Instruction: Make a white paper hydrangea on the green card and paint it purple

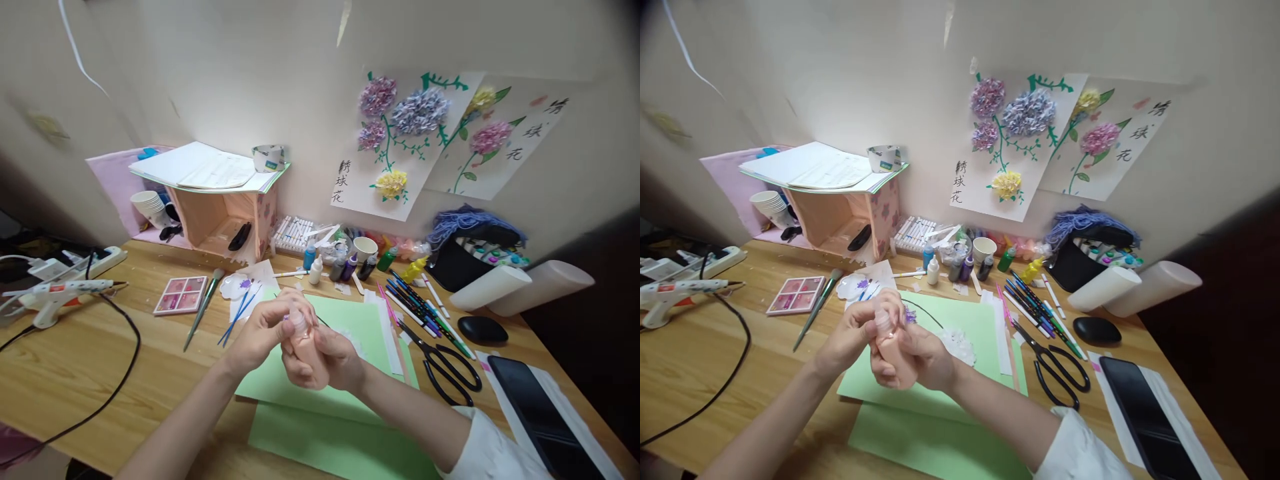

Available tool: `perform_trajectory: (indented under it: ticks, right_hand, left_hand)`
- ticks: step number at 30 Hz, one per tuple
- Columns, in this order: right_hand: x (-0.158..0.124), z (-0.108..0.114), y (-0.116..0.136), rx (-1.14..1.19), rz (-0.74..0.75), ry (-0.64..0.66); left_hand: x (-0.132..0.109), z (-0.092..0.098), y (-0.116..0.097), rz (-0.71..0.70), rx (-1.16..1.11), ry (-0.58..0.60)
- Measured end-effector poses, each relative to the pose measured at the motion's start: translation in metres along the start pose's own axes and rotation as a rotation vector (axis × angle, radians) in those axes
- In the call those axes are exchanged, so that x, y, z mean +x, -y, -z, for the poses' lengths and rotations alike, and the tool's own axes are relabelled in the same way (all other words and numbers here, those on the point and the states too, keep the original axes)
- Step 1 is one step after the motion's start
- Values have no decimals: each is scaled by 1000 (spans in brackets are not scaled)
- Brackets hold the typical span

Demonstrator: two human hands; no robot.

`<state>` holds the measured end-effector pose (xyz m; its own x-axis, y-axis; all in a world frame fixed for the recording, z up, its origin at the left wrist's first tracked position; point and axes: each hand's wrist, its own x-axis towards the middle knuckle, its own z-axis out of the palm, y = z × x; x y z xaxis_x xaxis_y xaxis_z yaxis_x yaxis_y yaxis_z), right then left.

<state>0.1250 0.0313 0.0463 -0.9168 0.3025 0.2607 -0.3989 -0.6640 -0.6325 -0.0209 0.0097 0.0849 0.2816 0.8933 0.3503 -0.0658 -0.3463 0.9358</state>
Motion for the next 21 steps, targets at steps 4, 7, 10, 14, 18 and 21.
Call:
perform_trajectory:
  ticks: [4,7,10,14,18,21]
  right_hand:
    - [14,-1,-6,-21,-106,60]
    - [18,5,2,-285,-203,-38]
    - [23,20,16,-627,-284,-268]
    - [38,48,23,-959,-291,-585]
    - [59,69,19,-1174,-188,-708]
    - [73,73,19,-1221,-157,-705]
  left_hand:
    - [-13,20,-4,-11,9,90]
    - [-27,47,4,41,204,59]
    - [-41,83,32,127,632,-176]
    - [-46,120,79,272,1179,-264]
    - [-41,134,105,330,1226,-246]
    - [-37,139,108,354,1230,-238]
